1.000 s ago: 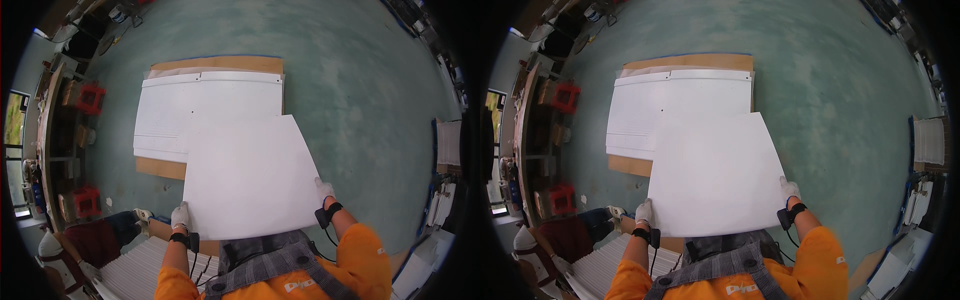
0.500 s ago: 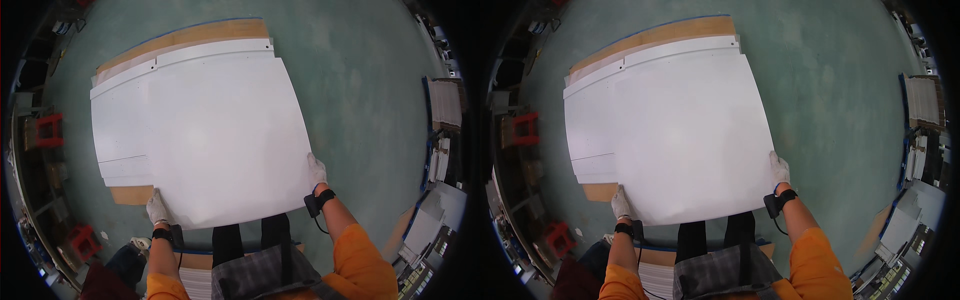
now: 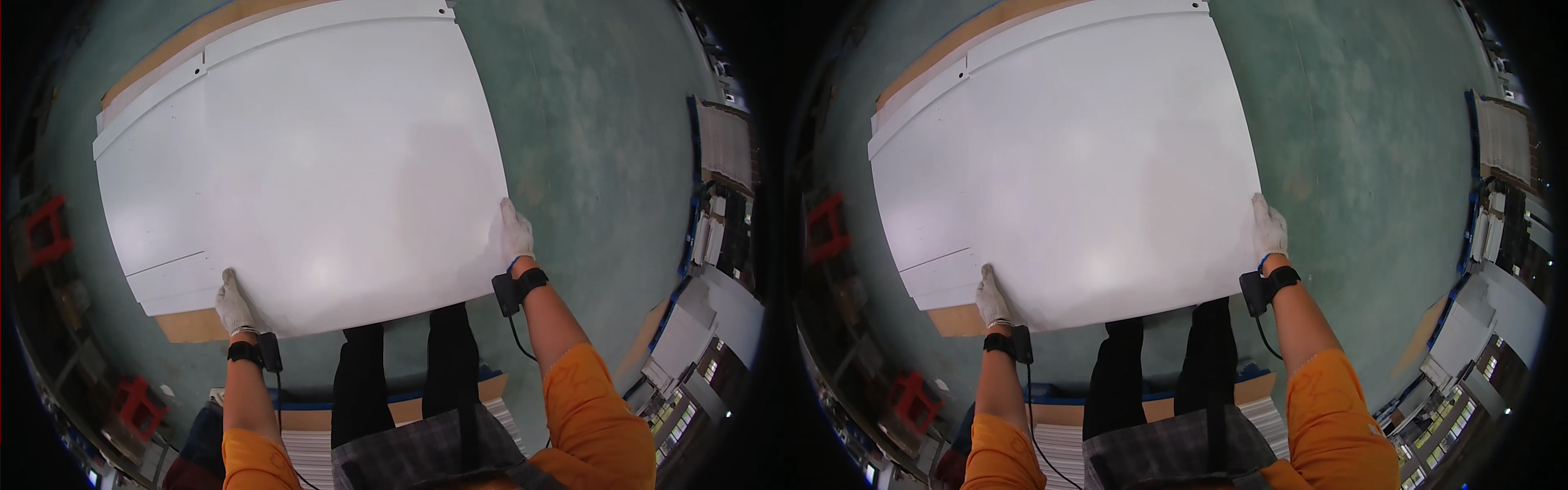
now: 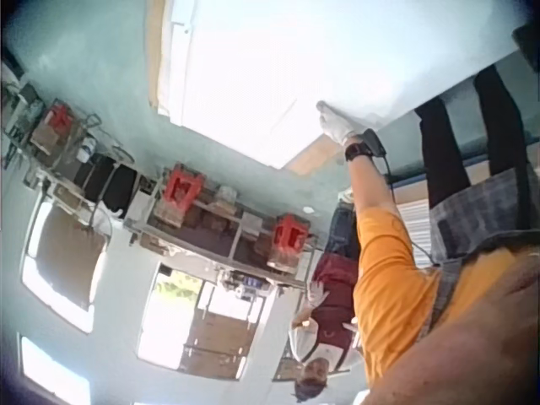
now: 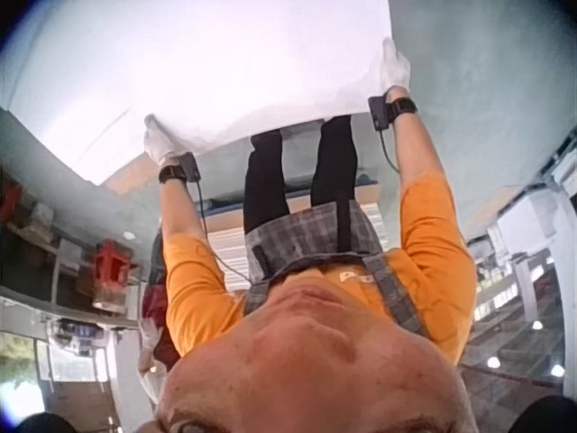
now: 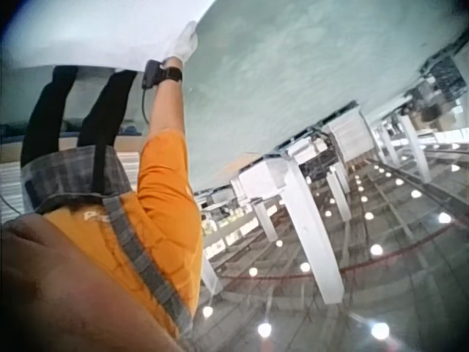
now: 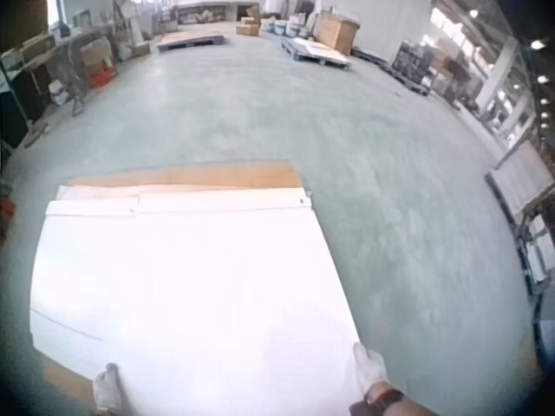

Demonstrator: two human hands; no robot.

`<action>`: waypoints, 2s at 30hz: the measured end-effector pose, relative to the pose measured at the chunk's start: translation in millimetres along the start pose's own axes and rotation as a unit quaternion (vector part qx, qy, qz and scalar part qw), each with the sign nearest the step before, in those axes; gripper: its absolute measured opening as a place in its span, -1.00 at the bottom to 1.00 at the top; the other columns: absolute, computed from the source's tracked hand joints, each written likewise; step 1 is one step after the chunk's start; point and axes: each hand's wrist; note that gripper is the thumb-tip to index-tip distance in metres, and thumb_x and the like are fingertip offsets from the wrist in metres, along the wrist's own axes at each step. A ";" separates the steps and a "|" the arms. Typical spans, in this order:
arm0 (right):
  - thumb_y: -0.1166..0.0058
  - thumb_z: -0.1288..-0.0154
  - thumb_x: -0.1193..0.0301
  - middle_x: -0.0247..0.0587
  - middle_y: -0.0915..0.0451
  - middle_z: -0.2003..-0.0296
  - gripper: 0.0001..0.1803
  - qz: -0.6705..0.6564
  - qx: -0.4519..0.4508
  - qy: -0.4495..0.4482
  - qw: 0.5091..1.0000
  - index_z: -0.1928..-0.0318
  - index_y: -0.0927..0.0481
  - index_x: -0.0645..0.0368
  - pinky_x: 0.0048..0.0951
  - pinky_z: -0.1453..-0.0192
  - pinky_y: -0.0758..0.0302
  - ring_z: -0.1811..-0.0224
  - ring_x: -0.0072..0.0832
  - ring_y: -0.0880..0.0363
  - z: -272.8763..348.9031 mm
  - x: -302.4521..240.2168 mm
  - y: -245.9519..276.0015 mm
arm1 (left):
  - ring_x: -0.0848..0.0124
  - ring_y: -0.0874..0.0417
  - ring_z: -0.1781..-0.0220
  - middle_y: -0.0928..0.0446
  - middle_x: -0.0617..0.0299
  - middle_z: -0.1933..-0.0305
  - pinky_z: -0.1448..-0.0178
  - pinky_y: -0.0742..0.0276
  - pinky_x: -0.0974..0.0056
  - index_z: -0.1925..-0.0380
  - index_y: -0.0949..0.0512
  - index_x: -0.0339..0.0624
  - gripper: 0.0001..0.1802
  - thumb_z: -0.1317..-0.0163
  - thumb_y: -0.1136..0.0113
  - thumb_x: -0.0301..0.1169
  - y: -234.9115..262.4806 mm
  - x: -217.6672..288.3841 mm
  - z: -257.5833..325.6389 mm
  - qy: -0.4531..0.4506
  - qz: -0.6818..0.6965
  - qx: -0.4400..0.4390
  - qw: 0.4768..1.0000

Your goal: Moving and stacking large white furniture panels onto a pallet stack.

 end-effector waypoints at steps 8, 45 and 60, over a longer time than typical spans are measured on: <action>0.12 -0.28 -0.21 -0.02 -0.60 0.11 -0.21 -0.045 0.034 -0.034 0.998 -0.01 -0.54 0.38 -0.38 -0.13 -0.38 0.05 -0.29 -0.53 -39.7 31.7 -18.1 | 0.37 -0.56 0.17 -0.60 0.16 0.22 0.02 -0.50 0.30 0.10 -0.52 -0.32 -0.27 -0.14 -0.22 0.21 -19.2 -13.4 -21.6 -0.006 0.036 -0.001 0.999; -0.05 -0.21 0.11 -0.03 -0.60 -0.02 -0.40 0.152 0.023 -0.018 0.988 -0.19 -0.47 0.17 -0.34 -0.20 -0.40 -0.08 -0.20 -0.56 -78.7 68.4 -48.4 | 0.21 -0.60 -0.05 -0.63 0.03 0.02 -0.18 -0.44 0.22 0.04 -0.61 -0.22 -0.50 -0.21 -0.19 -0.05 -47.5 -11.6 -46.8 0.017 -0.132 -0.020 0.991; 0.00 -0.18 -0.03 -0.10 -0.62 0.02 -0.49 0.316 -0.063 0.050 0.945 -0.05 -0.62 -0.07 -0.26 -0.24 -0.38 -0.16 -0.24 -0.47 -93.0 59.0 -24.8 | 0.16 -0.59 -0.13 -0.59 0.09 -0.08 -0.23 -0.43 0.18 -0.11 -0.53 -0.12 -0.43 -0.19 -0.12 -0.02 -54.2 -9.0 -57.0 -0.011 -0.259 -0.044 0.965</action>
Point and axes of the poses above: each hand's wrist, its own z-axis away from the middle knuckle, its own y-axis out of the back of the hand, x = y × z
